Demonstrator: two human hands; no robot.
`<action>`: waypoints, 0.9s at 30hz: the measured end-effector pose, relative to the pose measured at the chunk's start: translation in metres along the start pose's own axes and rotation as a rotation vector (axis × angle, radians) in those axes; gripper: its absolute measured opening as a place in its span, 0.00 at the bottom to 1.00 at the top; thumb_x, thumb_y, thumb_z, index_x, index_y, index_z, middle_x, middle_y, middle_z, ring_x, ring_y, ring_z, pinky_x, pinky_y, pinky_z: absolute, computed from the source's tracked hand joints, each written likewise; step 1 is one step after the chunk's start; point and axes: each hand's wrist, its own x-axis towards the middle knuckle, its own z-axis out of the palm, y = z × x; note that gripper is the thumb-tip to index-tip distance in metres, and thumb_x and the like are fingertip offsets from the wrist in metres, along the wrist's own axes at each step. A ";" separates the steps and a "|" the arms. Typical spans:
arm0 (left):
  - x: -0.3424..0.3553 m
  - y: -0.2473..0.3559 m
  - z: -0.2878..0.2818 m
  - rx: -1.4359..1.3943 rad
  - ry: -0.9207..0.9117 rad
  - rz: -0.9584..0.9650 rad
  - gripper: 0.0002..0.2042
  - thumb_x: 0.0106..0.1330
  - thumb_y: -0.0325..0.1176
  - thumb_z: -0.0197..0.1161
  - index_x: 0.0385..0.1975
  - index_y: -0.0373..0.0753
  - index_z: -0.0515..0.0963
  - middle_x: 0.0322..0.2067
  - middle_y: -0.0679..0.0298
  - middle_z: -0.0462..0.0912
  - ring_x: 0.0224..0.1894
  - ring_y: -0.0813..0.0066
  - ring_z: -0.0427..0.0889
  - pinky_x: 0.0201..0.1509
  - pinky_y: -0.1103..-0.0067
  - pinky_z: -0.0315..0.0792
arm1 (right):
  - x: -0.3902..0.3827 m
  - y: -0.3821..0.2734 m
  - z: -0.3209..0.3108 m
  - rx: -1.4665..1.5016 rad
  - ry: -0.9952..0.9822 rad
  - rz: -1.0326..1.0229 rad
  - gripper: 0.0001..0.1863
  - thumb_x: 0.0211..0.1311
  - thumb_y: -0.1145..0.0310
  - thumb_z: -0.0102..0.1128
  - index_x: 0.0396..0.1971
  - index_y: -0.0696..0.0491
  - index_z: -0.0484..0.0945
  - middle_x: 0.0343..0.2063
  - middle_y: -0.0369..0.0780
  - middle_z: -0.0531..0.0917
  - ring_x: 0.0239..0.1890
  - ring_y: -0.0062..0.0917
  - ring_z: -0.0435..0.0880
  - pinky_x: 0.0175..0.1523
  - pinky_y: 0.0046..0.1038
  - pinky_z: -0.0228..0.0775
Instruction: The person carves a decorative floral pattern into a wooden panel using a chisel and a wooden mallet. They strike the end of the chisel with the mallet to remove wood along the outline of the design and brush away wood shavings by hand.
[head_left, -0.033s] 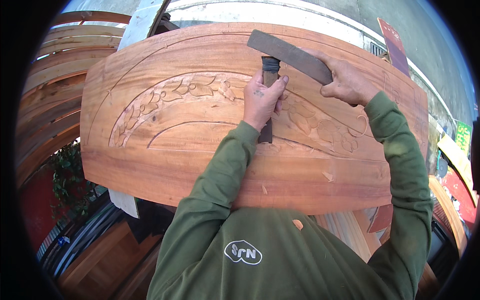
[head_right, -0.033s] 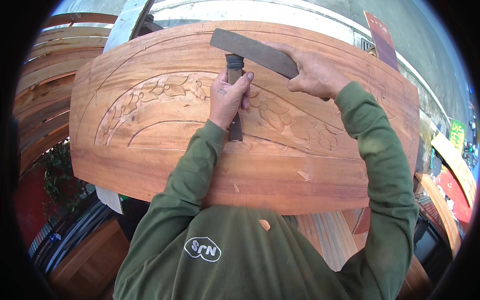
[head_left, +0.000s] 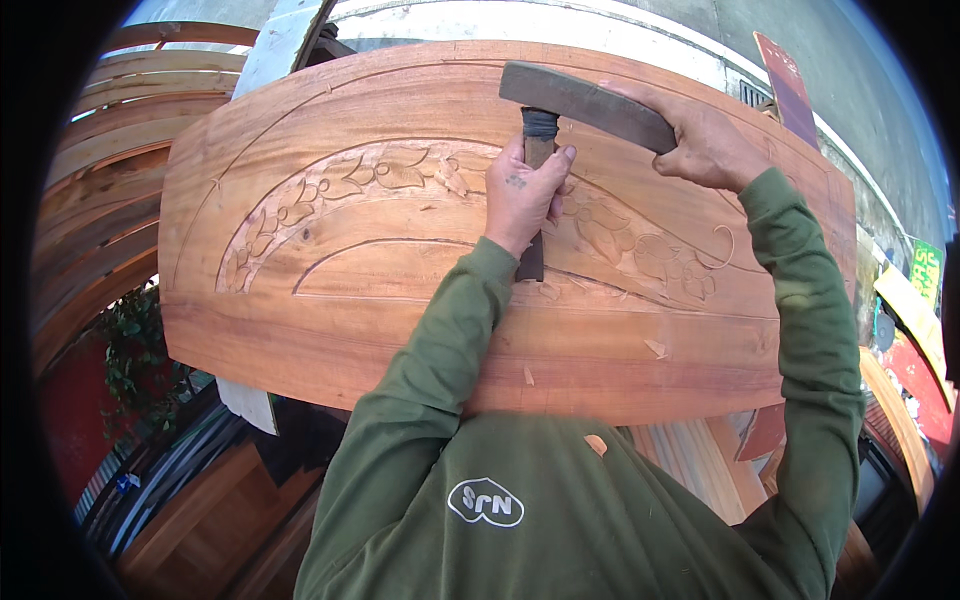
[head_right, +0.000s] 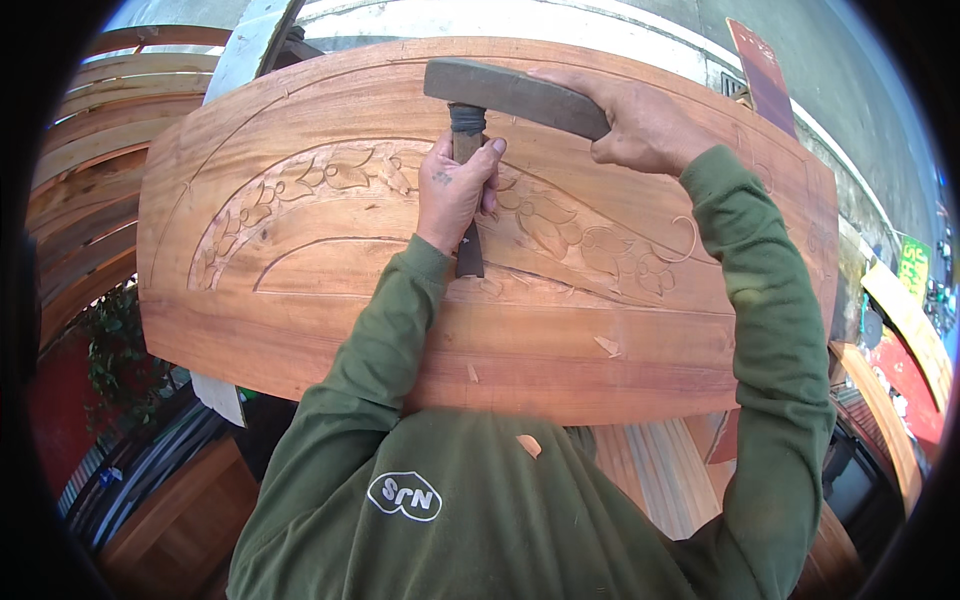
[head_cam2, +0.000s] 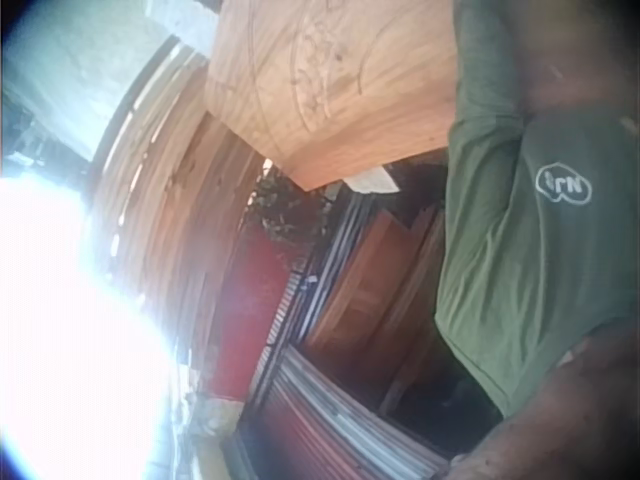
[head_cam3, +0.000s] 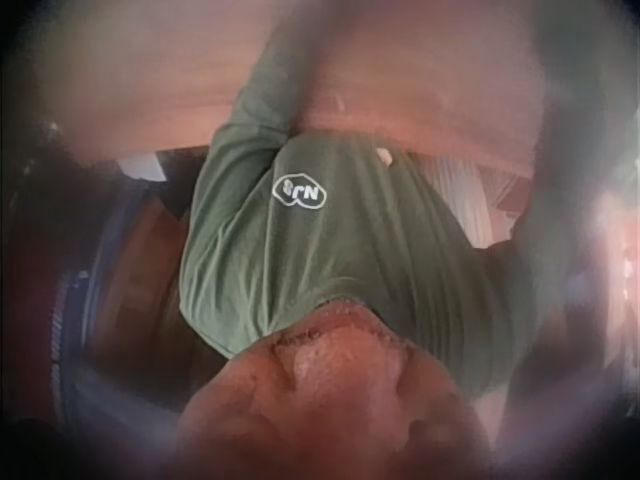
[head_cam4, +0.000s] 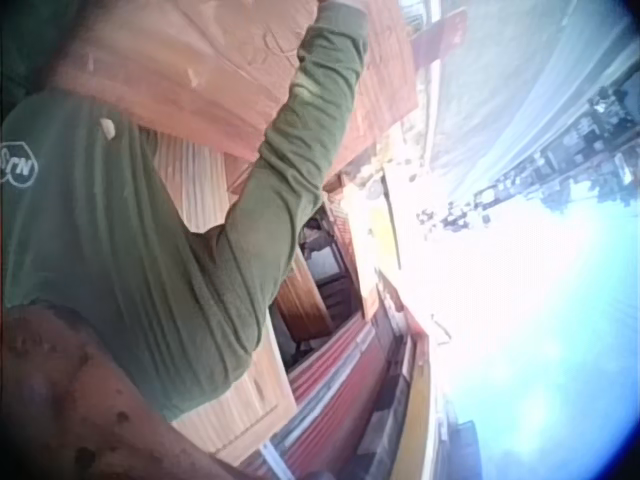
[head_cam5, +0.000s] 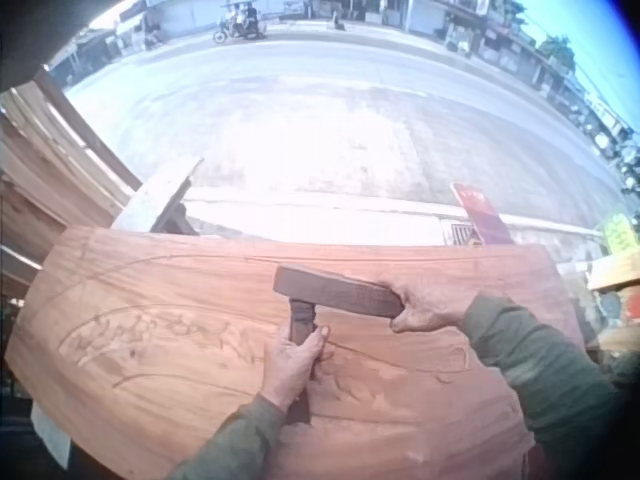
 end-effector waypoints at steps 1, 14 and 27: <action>0.001 0.003 0.004 0.009 0.003 0.006 0.13 0.74 0.38 0.75 0.42 0.39 0.78 0.22 0.68 0.80 0.14 0.83 0.73 0.17 0.83 0.66 | 0.007 0.012 -0.005 0.042 0.172 -0.009 0.52 0.54 0.67 0.72 0.83 0.36 0.63 0.32 0.43 0.84 0.33 0.31 0.85 0.44 0.37 0.81; -0.002 0.001 0.001 0.008 0.033 -0.006 0.12 0.75 0.37 0.74 0.41 0.39 0.77 0.22 0.68 0.79 0.15 0.82 0.74 0.18 0.82 0.67 | 0.027 0.005 -0.021 0.120 0.329 0.127 0.52 0.57 0.64 0.77 0.83 0.47 0.63 0.55 0.48 0.89 0.52 0.36 0.89 0.63 0.35 0.78; -0.012 0.000 0.000 -0.022 0.030 0.009 0.12 0.76 0.36 0.73 0.42 0.39 0.76 0.22 0.69 0.79 0.15 0.83 0.74 0.18 0.82 0.68 | 0.015 -0.023 0.006 0.604 0.573 0.161 0.49 0.58 0.66 0.77 0.80 0.55 0.63 0.38 0.36 0.85 0.32 0.19 0.83 0.41 0.28 0.81</action>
